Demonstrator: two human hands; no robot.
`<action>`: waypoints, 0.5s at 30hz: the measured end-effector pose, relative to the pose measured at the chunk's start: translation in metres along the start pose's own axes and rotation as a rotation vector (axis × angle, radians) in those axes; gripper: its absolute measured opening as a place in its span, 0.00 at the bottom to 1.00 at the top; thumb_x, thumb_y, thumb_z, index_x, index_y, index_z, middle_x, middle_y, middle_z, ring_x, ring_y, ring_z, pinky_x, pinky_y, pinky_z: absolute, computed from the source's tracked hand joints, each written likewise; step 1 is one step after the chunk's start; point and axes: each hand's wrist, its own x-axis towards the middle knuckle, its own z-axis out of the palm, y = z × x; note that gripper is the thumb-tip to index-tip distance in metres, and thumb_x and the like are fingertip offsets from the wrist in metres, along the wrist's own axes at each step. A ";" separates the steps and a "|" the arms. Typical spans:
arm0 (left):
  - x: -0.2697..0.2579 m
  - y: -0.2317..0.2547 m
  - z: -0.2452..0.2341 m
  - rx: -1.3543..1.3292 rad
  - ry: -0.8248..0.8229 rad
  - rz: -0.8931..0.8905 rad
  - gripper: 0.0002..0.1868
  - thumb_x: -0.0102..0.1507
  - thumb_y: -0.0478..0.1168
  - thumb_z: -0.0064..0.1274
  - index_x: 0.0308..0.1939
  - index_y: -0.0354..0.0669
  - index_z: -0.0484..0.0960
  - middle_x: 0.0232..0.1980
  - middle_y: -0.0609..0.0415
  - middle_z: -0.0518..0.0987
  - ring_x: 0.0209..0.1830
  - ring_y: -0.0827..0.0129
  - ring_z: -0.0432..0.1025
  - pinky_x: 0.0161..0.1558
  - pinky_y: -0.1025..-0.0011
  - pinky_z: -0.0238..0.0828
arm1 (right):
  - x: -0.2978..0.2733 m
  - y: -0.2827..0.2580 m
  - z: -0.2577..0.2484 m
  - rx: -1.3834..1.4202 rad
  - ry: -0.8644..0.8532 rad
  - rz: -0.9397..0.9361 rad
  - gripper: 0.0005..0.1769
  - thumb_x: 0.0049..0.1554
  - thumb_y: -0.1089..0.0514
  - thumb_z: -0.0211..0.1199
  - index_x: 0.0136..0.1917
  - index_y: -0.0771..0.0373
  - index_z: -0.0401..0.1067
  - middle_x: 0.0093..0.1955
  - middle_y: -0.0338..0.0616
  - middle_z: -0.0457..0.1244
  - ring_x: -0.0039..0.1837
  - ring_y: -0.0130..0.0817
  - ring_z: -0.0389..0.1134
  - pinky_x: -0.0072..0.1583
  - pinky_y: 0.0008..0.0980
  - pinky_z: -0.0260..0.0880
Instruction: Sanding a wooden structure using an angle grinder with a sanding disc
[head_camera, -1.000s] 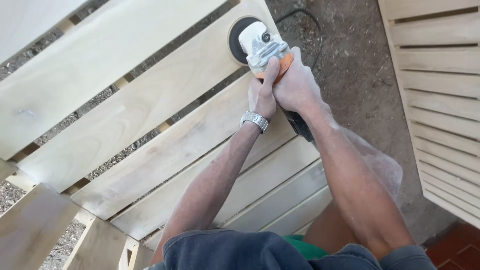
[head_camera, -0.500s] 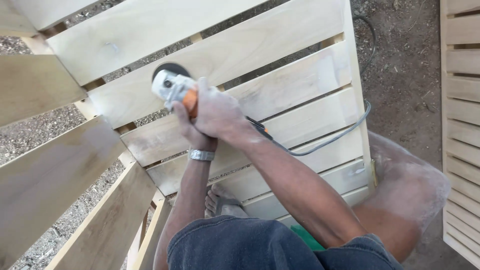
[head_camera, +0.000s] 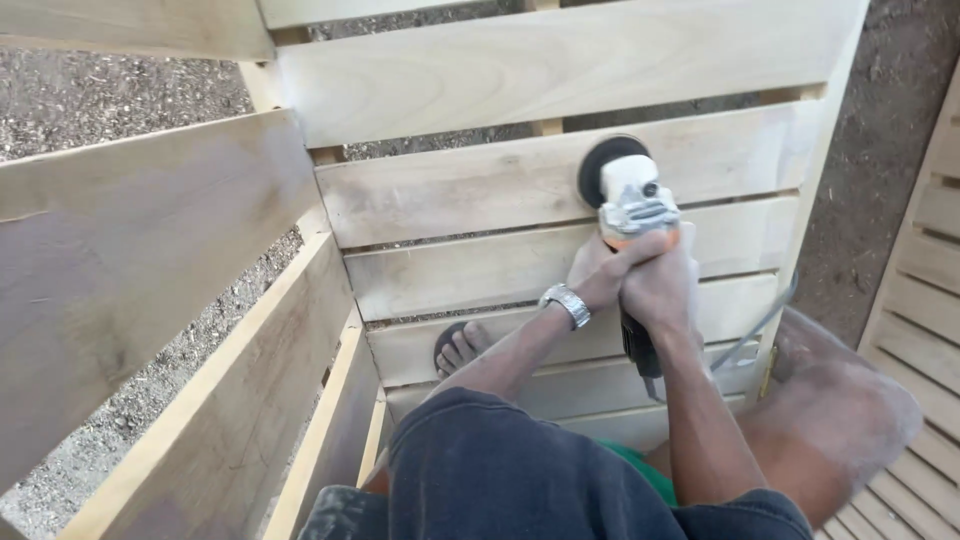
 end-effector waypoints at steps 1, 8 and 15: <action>0.001 0.010 -0.008 -0.004 0.004 0.010 0.44 0.45 0.65 0.67 0.57 0.42 0.79 0.56 0.43 0.80 0.62 0.52 0.72 0.66 0.58 0.67 | 0.005 -0.003 0.001 -0.006 0.002 -0.010 0.27 0.54 0.44 0.58 0.63 0.57 0.62 0.49 0.48 0.67 0.45 0.50 0.73 0.47 0.45 0.74; 0.017 -0.047 -0.085 -0.175 0.140 0.257 0.20 0.62 0.57 0.52 0.43 0.48 0.87 0.44 0.54 0.83 0.48 0.70 0.74 0.60 0.66 0.66 | 0.018 0.037 -0.021 -0.019 0.049 0.158 0.34 0.45 0.45 0.66 0.59 0.51 0.52 0.51 0.44 0.64 0.51 0.54 0.74 0.57 0.52 0.74; -0.032 0.000 -0.046 0.163 0.247 0.165 0.34 0.71 0.61 0.37 0.64 0.36 0.76 0.67 0.39 0.72 0.72 0.53 0.61 0.77 0.55 0.48 | 0.039 0.106 -0.031 -0.115 -0.040 0.039 0.41 0.46 0.42 0.68 0.66 0.51 0.52 0.54 0.45 0.63 0.56 0.57 0.73 0.53 0.60 0.75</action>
